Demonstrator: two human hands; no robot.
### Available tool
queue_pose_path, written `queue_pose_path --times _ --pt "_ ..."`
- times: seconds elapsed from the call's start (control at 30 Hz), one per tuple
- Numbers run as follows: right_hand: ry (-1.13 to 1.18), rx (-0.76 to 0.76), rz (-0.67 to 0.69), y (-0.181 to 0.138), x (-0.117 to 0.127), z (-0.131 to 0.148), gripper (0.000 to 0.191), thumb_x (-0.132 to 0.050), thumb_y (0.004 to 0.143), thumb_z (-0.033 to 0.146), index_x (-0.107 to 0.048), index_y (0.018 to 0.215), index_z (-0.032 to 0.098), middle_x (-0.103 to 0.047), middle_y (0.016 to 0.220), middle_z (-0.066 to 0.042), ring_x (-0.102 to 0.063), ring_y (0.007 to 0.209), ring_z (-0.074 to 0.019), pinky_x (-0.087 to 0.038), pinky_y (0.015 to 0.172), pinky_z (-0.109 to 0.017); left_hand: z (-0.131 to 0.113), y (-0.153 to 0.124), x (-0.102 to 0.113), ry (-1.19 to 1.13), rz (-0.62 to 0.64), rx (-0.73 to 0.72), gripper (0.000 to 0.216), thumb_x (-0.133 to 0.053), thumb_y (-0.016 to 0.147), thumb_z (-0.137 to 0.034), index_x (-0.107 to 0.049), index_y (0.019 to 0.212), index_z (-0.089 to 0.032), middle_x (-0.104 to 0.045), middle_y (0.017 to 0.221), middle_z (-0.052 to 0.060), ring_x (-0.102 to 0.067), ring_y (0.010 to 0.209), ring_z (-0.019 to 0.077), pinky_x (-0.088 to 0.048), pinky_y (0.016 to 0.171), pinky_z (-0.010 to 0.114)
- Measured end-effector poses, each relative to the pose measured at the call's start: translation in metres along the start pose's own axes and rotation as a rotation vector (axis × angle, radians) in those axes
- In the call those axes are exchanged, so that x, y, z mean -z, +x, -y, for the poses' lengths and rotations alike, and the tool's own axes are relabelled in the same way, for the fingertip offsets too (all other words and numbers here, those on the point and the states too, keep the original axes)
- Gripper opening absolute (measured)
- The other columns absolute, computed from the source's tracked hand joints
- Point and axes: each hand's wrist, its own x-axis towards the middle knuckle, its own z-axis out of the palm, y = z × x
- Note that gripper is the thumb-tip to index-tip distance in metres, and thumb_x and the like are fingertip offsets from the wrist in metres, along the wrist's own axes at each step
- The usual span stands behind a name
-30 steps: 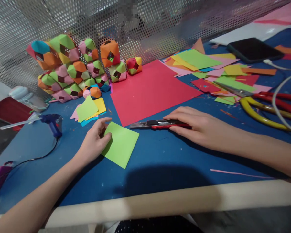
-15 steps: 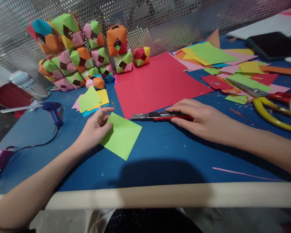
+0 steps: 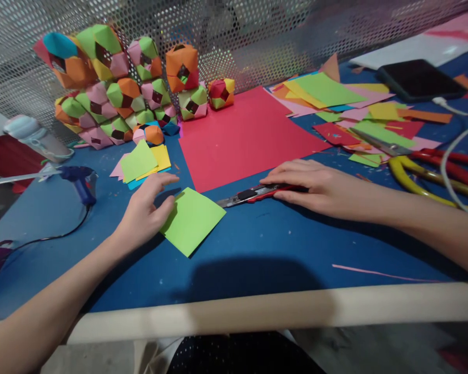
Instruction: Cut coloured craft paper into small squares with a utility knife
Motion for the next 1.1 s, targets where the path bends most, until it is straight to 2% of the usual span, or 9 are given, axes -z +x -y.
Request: queue_pose_path --times 0.07,0.17,0.3,0.43,0.63,0.8,0.97,1.1 --pt "-0.001 0.003 0.003 0.000 0.001 -0.001 0.035 -0.045 0.096 0.039 -0.065 0.116 0.020 -0.067 0.111 -0.012 -0.061 0.103 -0.0263 -0.047 0.088 -0.045 -0.002 -0.001 0.002 0.095 0.063 -0.142 0.025 -0.049 0.094 -0.022 -0.060 0.117 -0.019 -0.059 0.130 0.010 -0.053 0.124 0.0231 -0.043 0.105 0.043" --pt "0.022 0.003 0.000 0.001 0.002 -0.001 0.035 -0.046 0.095 0.040 -0.066 0.116 0.020 -0.067 0.112 -0.012 -0.061 0.103 -0.0263 -0.048 0.089 -0.045 -0.006 -0.005 0.001 0.152 0.229 -0.277 0.031 -0.045 0.099 -0.027 -0.057 0.126 -0.020 -0.053 0.141 0.012 -0.046 0.134 0.0243 -0.040 0.111 0.045" --pt "0.064 -0.004 -0.016 0.002 0.001 0.000 0.032 -0.049 0.094 0.038 -0.067 0.116 0.023 -0.067 0.110 -0.011 -0.061 0.102 -0.0259 -0.048 0.089 -0.046 -0.008 -0.009 -0.004 0.235 0.418 -0.323 0.043 -0.042 0.100 -0.038 -0.049 0.139 -0.021 -0.040 0.153 0.012 -0.030 0.145 0.0291 -0.028 0.117 0.054" --pt "0.077 0.018 -0.057 0.003 -0.001 0.003 0.030 -0.050 0.094 0.035 -0.067 0.116 0.022 -0.067 0.108 -0.011 -0.061 0.101 -0.0253 -0.049 0.088 -0.046 -0.011 -0.010 -0.006 0.259 0.503 -0.355 0.050 -0.041 0.099 -0.046 -0.045 0.144 -0.022 -0.034 0.156 0.012 -0.025 0.147 0.0312 -0.021 0.118 0.058" --pt "0.092 0.040 -0.066 0.003 0.003 0.007 0.029 -0.051 0.094 0.033 -0.068 0.114 0.023 -0.068 0.108 -0.011 -0.062 0.101 -0.0251 -0.049 0.088 -0.045 -0.019 -0.020 -0.009 0.290 0.499 -0.489 0.047 -0.047 0.097 -0.043 -0.051 0.137 -0.019 -0.039 0.152 0.017 -0.032 0.144 0.0322 -0.023 0.116 0.060" --pt "0.079 0.054 -0.068 0.002 0.008 0.006 0.028 -0.053 0.092 0.033 -0.070 0.113 0.024 -0.069 0.106 -0.010 -0.063 0.102 -0.0255 -0.049 0.089 -0.045 -0.032 -0.041 -0.007 0.323 0.470 -0.547 0.042 -0.046 0.099 -0.032 -0.049 0.136 -0.014 -0.048 0.146 0.017 -0.042 0.139 0.0297 -0.036 0.113 0.054" --pt "0.066 0.070 -0.059 0.001 0.005 0.004 0.029 -0.052 0.093 0.034 -0.068 0.115 0.023 -0.068 0.109 -0.011 -0.062 0.103 -0.0254 -0.049 0.089 -0.045 -0.051 -0.061 -0.005 0.337 0.376 -0.521 0.043 -0.044 0.099 -0.037 -0.052 0.129 -0.007 -0.058 0.135 0.021 -0.053 0.130 0.0306 -0.051 0.102 0.046" --pt "0.061 0.067 -0.040 -0.001 0.002 0.002 0.029 -0.050 0.094 0.034 -0.066 0.117 0.025 -0.067 0.111 -0.010 -0.062 0.103 -0.0256 -0.050 0.087 -0.045 -0.067 -0.073 -0.002 0.326 0.344 -0.465 0.046 -0.043 0.099 -0.042 -0.058 0.122 -0.005 -0.063 0.126 0.022 -0.061 0.119 0.0318 -0.057 0.094 0.043"
